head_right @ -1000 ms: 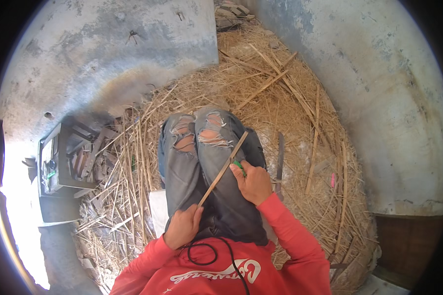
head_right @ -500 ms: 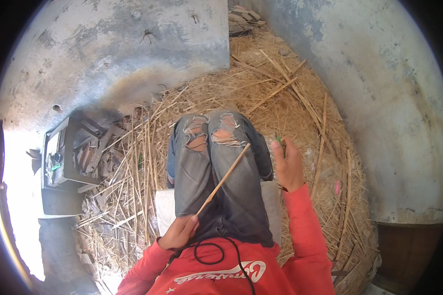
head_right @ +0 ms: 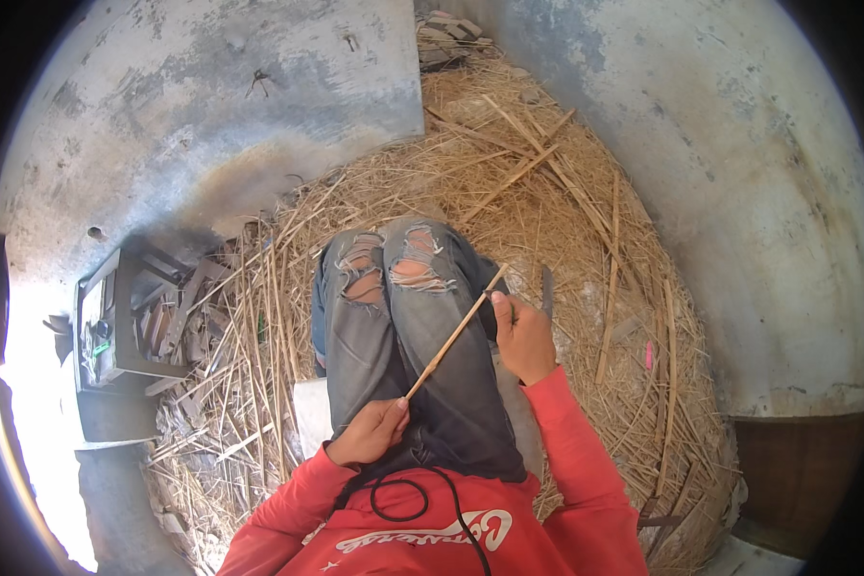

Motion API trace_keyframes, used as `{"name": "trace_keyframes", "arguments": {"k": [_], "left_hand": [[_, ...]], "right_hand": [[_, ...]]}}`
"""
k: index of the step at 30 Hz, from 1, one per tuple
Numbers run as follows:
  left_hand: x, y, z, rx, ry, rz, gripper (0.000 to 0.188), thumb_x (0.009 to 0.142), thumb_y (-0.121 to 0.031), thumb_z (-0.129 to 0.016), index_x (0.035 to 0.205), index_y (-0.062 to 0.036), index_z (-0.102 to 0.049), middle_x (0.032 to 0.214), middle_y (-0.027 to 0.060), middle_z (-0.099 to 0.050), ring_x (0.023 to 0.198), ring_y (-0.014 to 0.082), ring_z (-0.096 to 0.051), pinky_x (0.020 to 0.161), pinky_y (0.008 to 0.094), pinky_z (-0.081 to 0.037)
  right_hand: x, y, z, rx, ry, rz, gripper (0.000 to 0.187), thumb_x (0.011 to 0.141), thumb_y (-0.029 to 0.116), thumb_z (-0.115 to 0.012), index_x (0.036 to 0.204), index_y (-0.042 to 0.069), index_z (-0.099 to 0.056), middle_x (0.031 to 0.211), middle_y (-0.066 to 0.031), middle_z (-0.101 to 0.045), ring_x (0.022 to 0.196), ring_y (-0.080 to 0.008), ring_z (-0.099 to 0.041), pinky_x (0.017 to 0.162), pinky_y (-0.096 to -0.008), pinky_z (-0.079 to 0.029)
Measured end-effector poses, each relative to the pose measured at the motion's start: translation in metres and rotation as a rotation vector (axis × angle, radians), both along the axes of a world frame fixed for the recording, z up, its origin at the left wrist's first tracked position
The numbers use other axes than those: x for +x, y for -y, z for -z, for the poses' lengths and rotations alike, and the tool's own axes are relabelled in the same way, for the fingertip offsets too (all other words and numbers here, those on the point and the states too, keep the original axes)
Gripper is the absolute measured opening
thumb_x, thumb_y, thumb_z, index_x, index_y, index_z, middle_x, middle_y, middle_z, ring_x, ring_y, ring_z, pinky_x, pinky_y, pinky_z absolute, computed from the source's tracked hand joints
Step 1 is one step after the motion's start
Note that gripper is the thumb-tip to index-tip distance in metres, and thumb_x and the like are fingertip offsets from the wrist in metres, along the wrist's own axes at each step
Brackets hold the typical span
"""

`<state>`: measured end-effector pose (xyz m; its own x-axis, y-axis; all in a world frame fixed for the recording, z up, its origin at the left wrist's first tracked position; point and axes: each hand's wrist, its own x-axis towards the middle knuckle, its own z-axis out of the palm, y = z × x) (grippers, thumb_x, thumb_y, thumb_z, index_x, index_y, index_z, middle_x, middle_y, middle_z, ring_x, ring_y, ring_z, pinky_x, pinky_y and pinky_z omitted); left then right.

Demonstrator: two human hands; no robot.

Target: The person strips bark from a wooden stick using a small green utility knife while sitting on the floor.

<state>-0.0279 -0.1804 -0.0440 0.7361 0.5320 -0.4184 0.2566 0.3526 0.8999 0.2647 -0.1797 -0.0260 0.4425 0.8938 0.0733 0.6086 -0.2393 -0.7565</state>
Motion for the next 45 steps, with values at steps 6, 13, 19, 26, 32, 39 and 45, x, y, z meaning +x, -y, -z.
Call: {"name": "trace_keyframes", "arguments": {"k": [6,13,19,26,32,39,45], "left_hand": [[-0.001,-0.004,0.007,-0.194,0.033,-0.005,0.051,0.113,-0.04,-0.034,0.073,-0.0087,-0.041,0.06,-0.0039,-0.036,0.053,0.0078,-0.032,0.05,0.027,-0.032],[0.004,-0.01,0.002,-0.266,0.055,0.006,0.053,0.113,-0.041,-0.033,0.07,-0.0097,-0.039,0.057,-0.0038,-0.036,0.05,0.0073,-0.031,0.048,0.0263,-0.03],[0.011,-0.012,-0.001,-0.185,0.047,-0.004,0.054,0.113,-0.04,-0.032,0.069,-0.0097,-0.04,0.057,-0.0037,-0.036,0.05,0.0077,-0.031,0.048,0.0264,-0.03],[0.031,-0.024,0.002,-0.235,0.107,0.003,0.052,0.113,-0.041,-0.032,0.069,-0.0125,-0.036,0.058,-0.0054,-0.031,0.049,0.0075,-0.026,0.048,0.0261,-0.027],[0.041,-0.031,0.005,-0.28,0.146,0.007,0.053,0.113,-0.041,-0.034,0.069,-0.0116,-0.038,0.056,-0.0045,-0.033,0.048,0.008,-0.028,0.047,0.0273,-0.027],[0.042,-0.036,0.007,-0.373,0.201,0.024,0.052,0.113,-0.042,-0.034,0.069,-0.013,-0.036,0.056,-0.0053,-0.028,0.047,0.0077,-0.022,0.046,0.027,-0.022],[0.04,-0.043,0.007,-0.433,0.24,0.057,0.052,0.113,-0.043,-0.034,0.069,-0.0139,-0.035,0.056,-0.0056,-0.026,0.047,0.0077,-0.021,0.046,0.0267,-0.022]], "right_hand": [[-0.001,-0.006,0.018,0.084,-0.104,-0.047,0.054,0.108,0.043,-0.046,0.093,-0.003,-0.07,0.058,-0.0197,-0.049,0.053,-0.0289,-0.048,0.055,-0.0429,-0.039],[0.003,-0.003,0.031,0.001,-0.171,-0.173,0.057,0.108,0.044,-0.044,0.088,-0.005,-0.066,0.057,-0.019,-0.047,0.053,-0.0226,-0.046,0.055,-0.042,-0.037],[-0.01,0.004,0.021,-0.01,-0.184,-0.218,0.058,0.108,0.045,-0.043,0.094,-0.006,-0.067,0.059,-0.0207,-0.05,0.055,-0.0231,-0.048,0.057,-0.0414,-0.04],[-0.013,0.008,0.011,-0.049,-0.199,-0.263,0.057,0.108,0.044,-0.043,0.099,-0.005,-0.069,0.065,-0.0245,-0.057,0.058,-0.0308,-0.057,0.06,-0.0421,-0.043],[-0.007,0.01,0.016,-0.075,-0.221,-0.321,0.055,0.108,0.043,-0.044,0.098,-0.006,-0.068,0.07,-0.0242,-0.061,0.064,-0.0277,-0.063,0.064,-0.0399,-0.047],[-0.004,0.007,0.012,-0.109,-0.436,-0.382,0.057,0.109,0.044,-0.045,0.083,-0.004,-0.064,0.064,-0.0081,-0.057,0.061,-0.0155,-0.055,0.058,-0.0338,-0.042],[0.028,0.01,0.02,-0.423,-1.006,-0.414,0.06,0.106,0.054,-0.046,0.07,0.006,-0.056,0.055,0.005,-0.041,0.047,-0.0041,-0.036,0.045,-0.0223,-0.024]]}}
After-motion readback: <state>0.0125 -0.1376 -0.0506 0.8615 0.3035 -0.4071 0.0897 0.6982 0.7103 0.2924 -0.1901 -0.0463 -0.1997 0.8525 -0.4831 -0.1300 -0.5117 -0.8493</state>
